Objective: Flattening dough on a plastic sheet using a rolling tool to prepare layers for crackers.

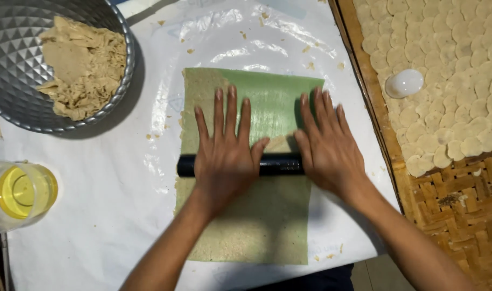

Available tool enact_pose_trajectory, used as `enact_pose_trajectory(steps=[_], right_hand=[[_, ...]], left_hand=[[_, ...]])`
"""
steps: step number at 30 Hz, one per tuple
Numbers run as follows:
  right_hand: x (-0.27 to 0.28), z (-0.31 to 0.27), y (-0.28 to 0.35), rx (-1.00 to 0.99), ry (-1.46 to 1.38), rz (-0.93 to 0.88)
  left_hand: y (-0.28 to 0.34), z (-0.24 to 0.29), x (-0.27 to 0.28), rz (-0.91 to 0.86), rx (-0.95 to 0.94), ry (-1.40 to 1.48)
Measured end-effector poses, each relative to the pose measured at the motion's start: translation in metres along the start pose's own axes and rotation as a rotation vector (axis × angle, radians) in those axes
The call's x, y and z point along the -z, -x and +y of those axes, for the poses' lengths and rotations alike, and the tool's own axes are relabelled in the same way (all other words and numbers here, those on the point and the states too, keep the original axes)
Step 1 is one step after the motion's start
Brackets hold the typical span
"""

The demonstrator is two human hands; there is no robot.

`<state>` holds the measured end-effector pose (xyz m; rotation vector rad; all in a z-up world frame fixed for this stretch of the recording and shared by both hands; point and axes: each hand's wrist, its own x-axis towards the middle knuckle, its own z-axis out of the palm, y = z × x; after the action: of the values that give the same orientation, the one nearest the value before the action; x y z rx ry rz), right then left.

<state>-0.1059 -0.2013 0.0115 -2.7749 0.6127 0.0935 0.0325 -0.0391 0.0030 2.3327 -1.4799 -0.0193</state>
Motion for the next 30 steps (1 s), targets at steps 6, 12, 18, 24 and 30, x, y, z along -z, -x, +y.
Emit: enact_pose_trajectory(steps=[6, 12, 18, 24, 30], right_hand=[[0.01, 0.0, -0.02, -0.015, -0.06, 0.168], [-0.015, -0.014, 0.052, 0.077, 0.094, 0.22], [-0.004, 0.007, -0.009, -0.016, -0.002, 0.086], [0.009, 0.013, -0.049, -0.009, 0.0, 0.297], [-0.011, 0.041, -0.06, 0.037, 0.011, 0.589]], left_hand=[[-0.029, -0.01, 0.004, -0.087, 0.059, 0.001], [0.044, 0.029, 0.02, 0.095, 0.009, 0.028], [-0.015, -0.008, -0.01, -0.17, 0.071, -0.082], [-0.055, -0.022, -0.012, 0.15, 0.046, 0.009], [-0.033, -0.022, -0.032, 0.575, -0.183, 0.016]])
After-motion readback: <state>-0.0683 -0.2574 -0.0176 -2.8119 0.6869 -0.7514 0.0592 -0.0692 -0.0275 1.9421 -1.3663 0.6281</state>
